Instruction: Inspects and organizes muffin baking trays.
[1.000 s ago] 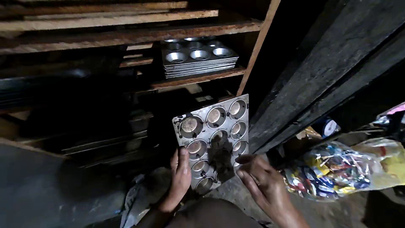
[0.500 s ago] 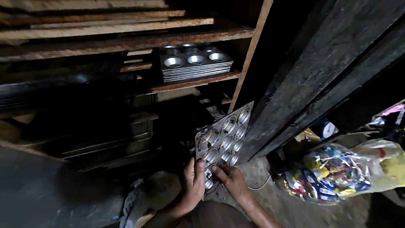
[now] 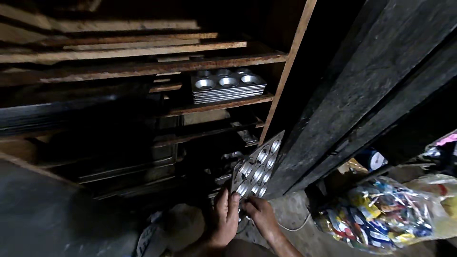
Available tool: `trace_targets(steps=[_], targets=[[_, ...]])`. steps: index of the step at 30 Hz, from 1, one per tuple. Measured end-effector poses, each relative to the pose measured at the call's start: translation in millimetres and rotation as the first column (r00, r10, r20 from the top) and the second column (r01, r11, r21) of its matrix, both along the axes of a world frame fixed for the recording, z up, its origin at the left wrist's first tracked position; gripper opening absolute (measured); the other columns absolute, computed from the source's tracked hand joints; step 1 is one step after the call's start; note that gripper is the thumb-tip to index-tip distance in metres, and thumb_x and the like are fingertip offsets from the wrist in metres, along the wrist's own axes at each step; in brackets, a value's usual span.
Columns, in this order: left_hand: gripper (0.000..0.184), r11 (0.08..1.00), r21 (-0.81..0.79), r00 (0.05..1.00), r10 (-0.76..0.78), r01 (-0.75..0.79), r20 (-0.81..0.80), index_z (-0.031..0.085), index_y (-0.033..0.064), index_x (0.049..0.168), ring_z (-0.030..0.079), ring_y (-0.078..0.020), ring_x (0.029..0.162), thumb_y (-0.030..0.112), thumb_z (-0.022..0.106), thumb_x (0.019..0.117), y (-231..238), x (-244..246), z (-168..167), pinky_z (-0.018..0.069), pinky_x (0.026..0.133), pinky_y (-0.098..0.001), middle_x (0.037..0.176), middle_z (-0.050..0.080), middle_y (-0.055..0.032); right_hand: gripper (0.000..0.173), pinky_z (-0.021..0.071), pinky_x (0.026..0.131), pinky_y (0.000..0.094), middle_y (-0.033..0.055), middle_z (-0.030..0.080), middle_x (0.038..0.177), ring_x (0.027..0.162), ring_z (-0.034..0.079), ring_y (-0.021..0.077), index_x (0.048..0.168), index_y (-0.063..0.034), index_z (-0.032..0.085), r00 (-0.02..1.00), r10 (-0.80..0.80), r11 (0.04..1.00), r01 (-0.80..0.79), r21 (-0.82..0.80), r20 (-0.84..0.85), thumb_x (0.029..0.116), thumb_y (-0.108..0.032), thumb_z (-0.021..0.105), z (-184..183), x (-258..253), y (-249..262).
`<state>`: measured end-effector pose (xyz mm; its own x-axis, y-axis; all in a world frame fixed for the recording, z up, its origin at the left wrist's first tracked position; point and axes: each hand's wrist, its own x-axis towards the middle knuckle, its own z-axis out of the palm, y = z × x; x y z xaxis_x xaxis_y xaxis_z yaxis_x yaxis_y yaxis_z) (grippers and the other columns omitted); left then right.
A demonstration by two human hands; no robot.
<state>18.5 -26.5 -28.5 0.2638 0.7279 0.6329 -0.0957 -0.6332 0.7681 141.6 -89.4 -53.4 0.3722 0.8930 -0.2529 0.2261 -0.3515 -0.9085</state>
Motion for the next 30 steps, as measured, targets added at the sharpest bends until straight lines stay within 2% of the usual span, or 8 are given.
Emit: trace_targets(steps=[6,10,14,17,21,23,26,30], targets=[[0.055,0.983,-0.149,0.994,0.112,-0.111,0.0,0.063,-0.0132,0.108,0.061,0.0092,0.096,0.037,0.043,0.1079,13.1,-9.7,9.3,0.0507,0.09,-0.0128,0.096,0.068,-0.002,0.03,0.0578,0.085,0.035,0.0098,0.069,0.107,0.093,0.068,0.0148,0.12,0.0012,0.062,0.937,0.308,0.942,-0.276,0.189,-0.164,0.0911,-0.006,0.066,7.4,24.3,-23.5],[0.048,0.97,-0.232,0.996,0.083,-0.072,0.04,0.059,-0.0166,0.115,0.061,0.0105,0.102,0.027,0.04,0.109,21.0,-16.0,17.3,0.0498,0.095,-0.0122,0.104,0.068,-0.0024,0.016,0.0577,0.08,0.0212,0.0018,0.072,0.098,0.086,0.067,0.0023,0.098,-0.0001,0.074,0.984,0.164,0.922,-0.13,0.366,-0.064,0.0879,0.005,0.063,12.3,52.0,-54.6],[0.045,0.943,-0.324,0.996,0.09,-0.08,0.017,0.057,-0.0172,0.119,0.059,0.0083,0.105,0.021,0.037,0.1082,23.7,-18.4,25.2,0.0471,0.097,-0.0121,0.108,0.066,-0.0072,0.016,0.0578,0.09,0.0468,0.0159,0.075,0.098,0.093,0.073,0.0262,0.102,0.0015,0.077,0.941,-0.108,0.987,0.062,0.148,0.32,0.0918,-0.01,0.072,22.1,78.1,-77.5],[0.042,0.914,-0.397,0.996,0.091,-0.078,0.013,0.059,-0.0119,0.117,0.059,0.007,0.105,0.022,0.037,0.1082,29.3,-17.8,30.0,0.0477,0.097,-0.0141,0.108,0.065,-0.0042,0.021,0.0573,0.083,0.0542,0.0223,0.072,0.092,0.085,0.072,0.0346,0.095,0.0073,0.074,0.863,-0.254,0.958,0.161,0.239,0.437,0.0922,-0.014,0.072,12.8,87.4,-83.8],[0.045,0.852,-0.521,0.997,0.069,-0.046,0.024,0.053,-0.0103,0.131,0.057,0.0008,0.116,0.025,0.036,0.1088,35.9,-14.0,40.0,0.046,0.104,-0.0194,0.125,0.061,-0.0097,0.057,0.0574,0.093,0.0459,0.0279,0.044,0.151,0.122,0.06,0.0364,0.142,0.0013,0.054,0.931,-0.301,0.898,0.206,0.388,0.204,0.0874,-0.004,0.069,1.2,100.8,-79.2],[0.048,0.821,-0.57,0.999,0.032,-0.005,0.037,0.049,-0.0088,0.138,0.055,-0.0029,0.123,0.028,0.035,0.1099,42.3,-9.4,49.9,0.0453,0.107,-0.023,0.134,0.058,-0.0124,0.078,0.057,0.098,0.0376,0.0136,0.036,0.162,0.13,0.058,0.0237,0.158,-0.0072,0.034,0.966,-0.258,0.87,0.237,0.432,-0.01,0.091,-0.028,0.067,6.6,107.9,-75.5],[0.048,0.796,-0.602,0.998,-0.031,0.06,0.058,0.046,-0.0076,0.142,0.051,-0.0033,0.128,0.027,0.034,0.1108,49.6,0.0,69.0,0.0415,0.11,-0.0231,0.141,0.054,-0.0126,0.095,0.0542,0.102,0.0361,0.006,0.054,0.148,0.127,0.059,0.0174,0.156,-0.0065,0.036,0.97,-0.07,0.786,0.197,0.585,-0.232,0.0874,-0.066,0.067,12.6,117.0,-68.0],[0.043,0.803,-0.575,0.988,-0.135,0.154,0.075,0.049,-0.0096,0.137,0.052,0.0,0.124,0.021,0.036,0.11,51.2,13.2,81.9,0.0418,0.108,-0.0196,0.134,0.057,-0.0108,0.049,0.059,0.086,0.0233,-0.0094,0.077,0.1,0.095,0.071,0.0014,0.111,-0.023,0.073,0.882,0.016,0.785,0.28,0.553,-0.47,0.0798,-0.061,0.076,32.2,94.9,-58.9]])
